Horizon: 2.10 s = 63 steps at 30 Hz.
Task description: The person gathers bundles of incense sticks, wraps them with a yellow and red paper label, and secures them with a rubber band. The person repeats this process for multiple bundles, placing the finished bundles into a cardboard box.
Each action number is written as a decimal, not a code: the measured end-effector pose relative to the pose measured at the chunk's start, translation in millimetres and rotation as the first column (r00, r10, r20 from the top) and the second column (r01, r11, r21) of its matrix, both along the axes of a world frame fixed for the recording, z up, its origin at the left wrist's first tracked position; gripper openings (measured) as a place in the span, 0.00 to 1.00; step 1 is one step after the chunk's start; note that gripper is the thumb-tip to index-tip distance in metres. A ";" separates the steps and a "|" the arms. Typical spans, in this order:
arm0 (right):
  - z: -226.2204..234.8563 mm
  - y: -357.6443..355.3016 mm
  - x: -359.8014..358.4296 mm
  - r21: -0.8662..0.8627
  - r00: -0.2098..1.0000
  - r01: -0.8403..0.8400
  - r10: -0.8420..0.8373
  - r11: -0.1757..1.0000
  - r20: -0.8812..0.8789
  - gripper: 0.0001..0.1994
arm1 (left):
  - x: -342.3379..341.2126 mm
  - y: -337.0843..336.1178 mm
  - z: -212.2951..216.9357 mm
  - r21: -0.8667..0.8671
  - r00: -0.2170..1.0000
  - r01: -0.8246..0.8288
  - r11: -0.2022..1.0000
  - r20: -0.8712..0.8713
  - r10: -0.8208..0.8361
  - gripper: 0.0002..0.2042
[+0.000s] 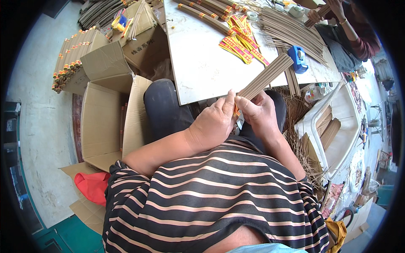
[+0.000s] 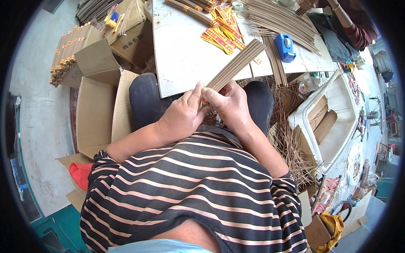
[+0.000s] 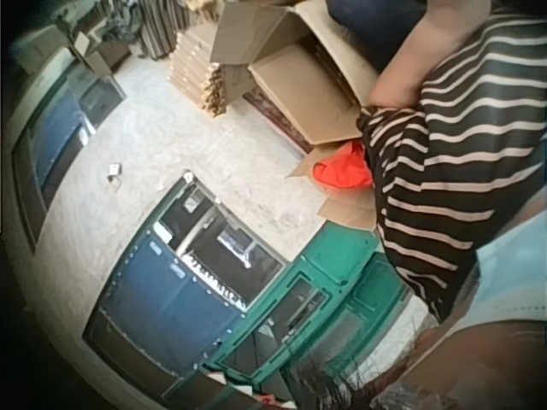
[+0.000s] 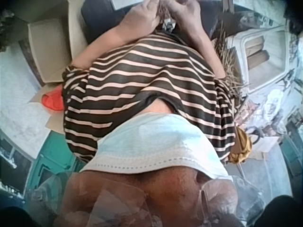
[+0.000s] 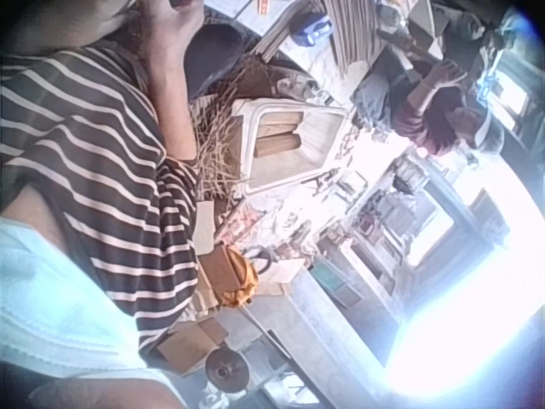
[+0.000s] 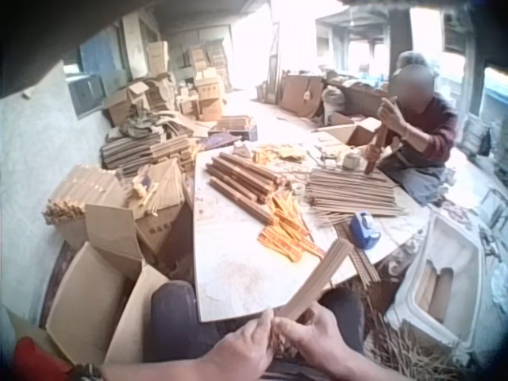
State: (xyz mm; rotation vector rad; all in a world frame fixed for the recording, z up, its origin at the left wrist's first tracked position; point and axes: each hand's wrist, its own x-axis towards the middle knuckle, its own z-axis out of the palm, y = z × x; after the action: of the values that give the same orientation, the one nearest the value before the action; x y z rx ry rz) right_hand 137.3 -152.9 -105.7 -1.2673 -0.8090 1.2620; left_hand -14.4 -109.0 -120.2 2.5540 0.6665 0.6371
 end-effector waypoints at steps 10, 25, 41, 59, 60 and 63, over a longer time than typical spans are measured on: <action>-4.5 7.2 11.3 -0.031 0.995 -0.040 0.042 0.999 0.088 0.18 | 10.6 8.7 -17.0 0.189 0.986 -0.002 0.982 -0.161 0.033 0.28; -11.1 15.3 22.0 0.057 0.977 -0.207 0.203 0.977 0.068 0.15 | 7.0 14.3 -12.6 -0.104 0.999 -0.035 0.994 -0.026 0.032 0.29; -13.9 17.0 27.9 0.166 0.962 -0.266 0.249 0.950 0.112 0.18 | -1.2 14.9 9.2 -0.584 0.969 0.170 0.794 0.246 -0.026 0.25; 9.7 6.9 28.9 0.229 0.945 -0.327 0.318 0.917 0.075 0.15 | -3.9 20.5 18.0 -0.944 0.931 0.328 -0.042 0.315 0.184 0.18; 7.1 7.4 28.1 0.245 0.953 -0.302 0.296 0.921 0.061 0.15 | -2.2 20.7 18.4 -0.946 0.932 0.320 -0.042 0.307 0.195 0.17; 9.2 7.4 35.4 0.217 0.954 -0.297 0.282 0.930 0.098 0.13 | 2.7 20.1 19.6 -0.962 0.938 0.272 -0.001 0.265 0.223 0.16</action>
State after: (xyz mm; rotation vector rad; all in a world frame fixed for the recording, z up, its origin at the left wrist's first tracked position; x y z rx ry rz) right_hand 172.8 -145.5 -96.6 -1.0313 -1.1892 1.3186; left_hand -11.8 -89.0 -100.6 0.9383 0.5771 0.3052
